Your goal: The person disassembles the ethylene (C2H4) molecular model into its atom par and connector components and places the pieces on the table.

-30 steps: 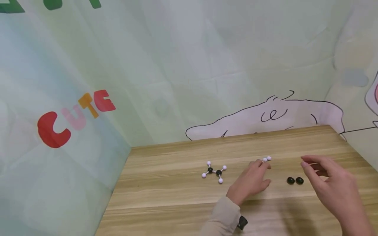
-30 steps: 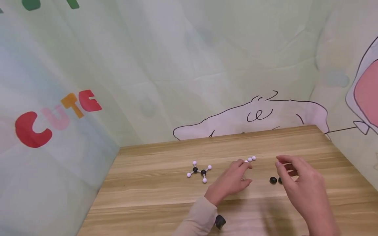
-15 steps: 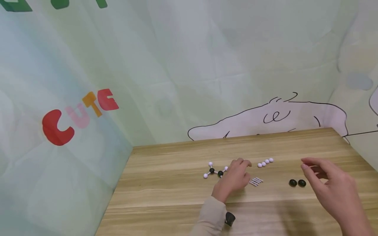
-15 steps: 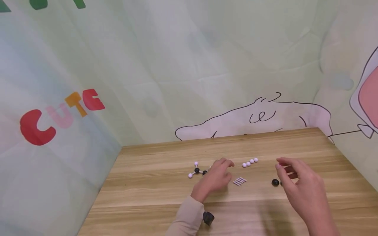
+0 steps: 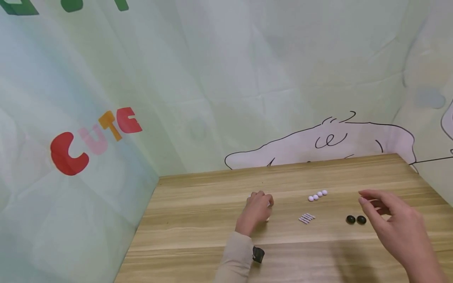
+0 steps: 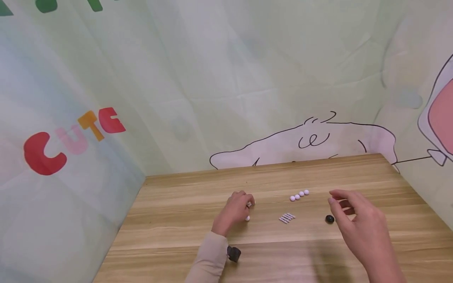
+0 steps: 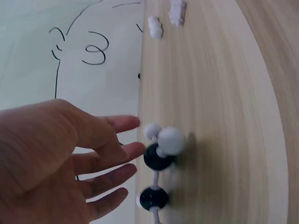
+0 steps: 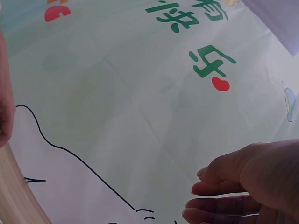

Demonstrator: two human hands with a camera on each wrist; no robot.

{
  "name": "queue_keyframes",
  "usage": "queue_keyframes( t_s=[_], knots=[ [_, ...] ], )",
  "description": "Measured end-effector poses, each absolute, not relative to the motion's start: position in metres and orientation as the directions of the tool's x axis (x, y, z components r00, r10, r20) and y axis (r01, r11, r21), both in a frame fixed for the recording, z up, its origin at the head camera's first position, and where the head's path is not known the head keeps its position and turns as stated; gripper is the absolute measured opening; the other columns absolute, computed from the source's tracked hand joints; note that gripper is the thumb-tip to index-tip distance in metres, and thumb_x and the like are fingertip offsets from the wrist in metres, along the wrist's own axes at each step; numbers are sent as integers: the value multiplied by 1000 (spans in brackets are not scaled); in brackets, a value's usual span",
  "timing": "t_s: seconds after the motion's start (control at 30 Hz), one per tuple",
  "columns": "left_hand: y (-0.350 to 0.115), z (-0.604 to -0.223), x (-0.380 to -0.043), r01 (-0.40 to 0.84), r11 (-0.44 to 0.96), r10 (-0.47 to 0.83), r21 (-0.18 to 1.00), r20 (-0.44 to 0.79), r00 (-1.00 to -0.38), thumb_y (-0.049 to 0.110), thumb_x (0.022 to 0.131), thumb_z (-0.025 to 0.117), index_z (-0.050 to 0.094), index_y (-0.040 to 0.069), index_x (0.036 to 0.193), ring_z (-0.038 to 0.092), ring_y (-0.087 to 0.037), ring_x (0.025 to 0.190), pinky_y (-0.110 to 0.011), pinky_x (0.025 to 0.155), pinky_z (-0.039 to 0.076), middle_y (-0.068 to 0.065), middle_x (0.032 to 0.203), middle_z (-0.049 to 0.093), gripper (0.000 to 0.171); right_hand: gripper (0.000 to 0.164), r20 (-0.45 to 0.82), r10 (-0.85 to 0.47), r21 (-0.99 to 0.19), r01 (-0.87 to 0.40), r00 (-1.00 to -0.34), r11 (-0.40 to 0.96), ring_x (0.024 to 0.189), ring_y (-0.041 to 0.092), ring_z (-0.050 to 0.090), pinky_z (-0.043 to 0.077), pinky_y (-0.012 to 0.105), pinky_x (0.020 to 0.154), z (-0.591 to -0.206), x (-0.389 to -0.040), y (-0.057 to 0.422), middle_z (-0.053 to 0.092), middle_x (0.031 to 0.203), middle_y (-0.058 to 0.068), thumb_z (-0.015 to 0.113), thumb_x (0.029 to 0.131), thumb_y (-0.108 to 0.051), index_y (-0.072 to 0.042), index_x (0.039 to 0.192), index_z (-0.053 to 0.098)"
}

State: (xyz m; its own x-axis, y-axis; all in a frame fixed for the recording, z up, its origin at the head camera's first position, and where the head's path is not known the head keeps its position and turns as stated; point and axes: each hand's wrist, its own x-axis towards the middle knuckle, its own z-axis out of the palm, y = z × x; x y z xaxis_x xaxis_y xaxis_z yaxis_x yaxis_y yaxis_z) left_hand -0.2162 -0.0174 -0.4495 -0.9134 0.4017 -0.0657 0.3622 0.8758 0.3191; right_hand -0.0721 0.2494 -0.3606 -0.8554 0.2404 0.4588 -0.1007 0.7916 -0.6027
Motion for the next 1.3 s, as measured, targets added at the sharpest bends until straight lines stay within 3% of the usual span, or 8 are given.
queue_keyframes(
  t_s=[0.17,0.3,0.37,0.6,0.73,0.93,1.1,1.3],
  knots=[
    [-28,-455,-218,352,872,410,340,-112,-905,11,76,78,67,19,100,47,-22,102,-36,94,38,0,101,56,28,21,449,235,-610,-104,-862,785,74,-26,41,36,11,58,-361,-72,249,67,100,6,62,93,-23,-12,110,68],
    [-33,-460,-218,346,865,410,364,-114,-905,12,80,74,67,20,100,46,-19,95,-36,93,39,0,101,56,22,20,455,232,-615,-115,-860,780,74,-24,43,37,11,59,-362,-72,248,60,97,-18,63,93,-23,-14,110,68],
    [-34,-462,-219,343,861,409,376,-108,-906,10,83,72,67,20,100,45,-18,92,-35,91,40,0,101,56,20,20,457,231,-616,-118,-859,779,73,-23,44,37,11,58,-362,-72,248,58,96,-21,64,92,-23,-14,110,68],
    [-39,-469,-220,367,849,413,381,-45,-909,11,86,70,69,20,101,49,-16,91,-33,85,43,2,98,57,18,22,445,224,-618,-116,-867,778,73,-23,42,37,11,57,-362,-73,246,68,100,8,62,93,-23,-12,111,68],
    [-44,-472,-222,374,812,420,448,-4,-907,15,87,70,70,20,103,52,-14,88,-29,80,46,1,96,58,17,22,441,216,-617,-120,-871,778,73,-23,43,37,12,57,-362,-73,245,68,100,9,62,93,-23,-12,111,67],
    [-48,-464,-222,377,683,454,625,41,-890,13,91,65,68,16,108,55,-8,83,-22,74,47,2,97,61,18,21,452,218,-618,-128,-865,776,73,-22,44,37,11,58,-364,-73,244,67,96,-3,64,92,-22,-13,110,68],
    [-44,-443,-216,397,566,515,722,67,-855,15,92,63,67,14,113,58,-7,87,-20,75,49,1,105,66,21,21,431,214,-619,-115,-877,777,73,-21,43,38,12,57,-363,-74,240,69,99,10,64,92,-21,-11,111,68],
    [-38,-428,-206,342,461,557,819,33,-830,15,95,59,65,16,115,61,-9,93,-20,76,51,3,107,66,20,20,441,201,-627,-140,-875,766,73,-19,46,37,11,59,-363,-76,235,69,97,8,65,91,-19,-12,110,68]
  ],
)
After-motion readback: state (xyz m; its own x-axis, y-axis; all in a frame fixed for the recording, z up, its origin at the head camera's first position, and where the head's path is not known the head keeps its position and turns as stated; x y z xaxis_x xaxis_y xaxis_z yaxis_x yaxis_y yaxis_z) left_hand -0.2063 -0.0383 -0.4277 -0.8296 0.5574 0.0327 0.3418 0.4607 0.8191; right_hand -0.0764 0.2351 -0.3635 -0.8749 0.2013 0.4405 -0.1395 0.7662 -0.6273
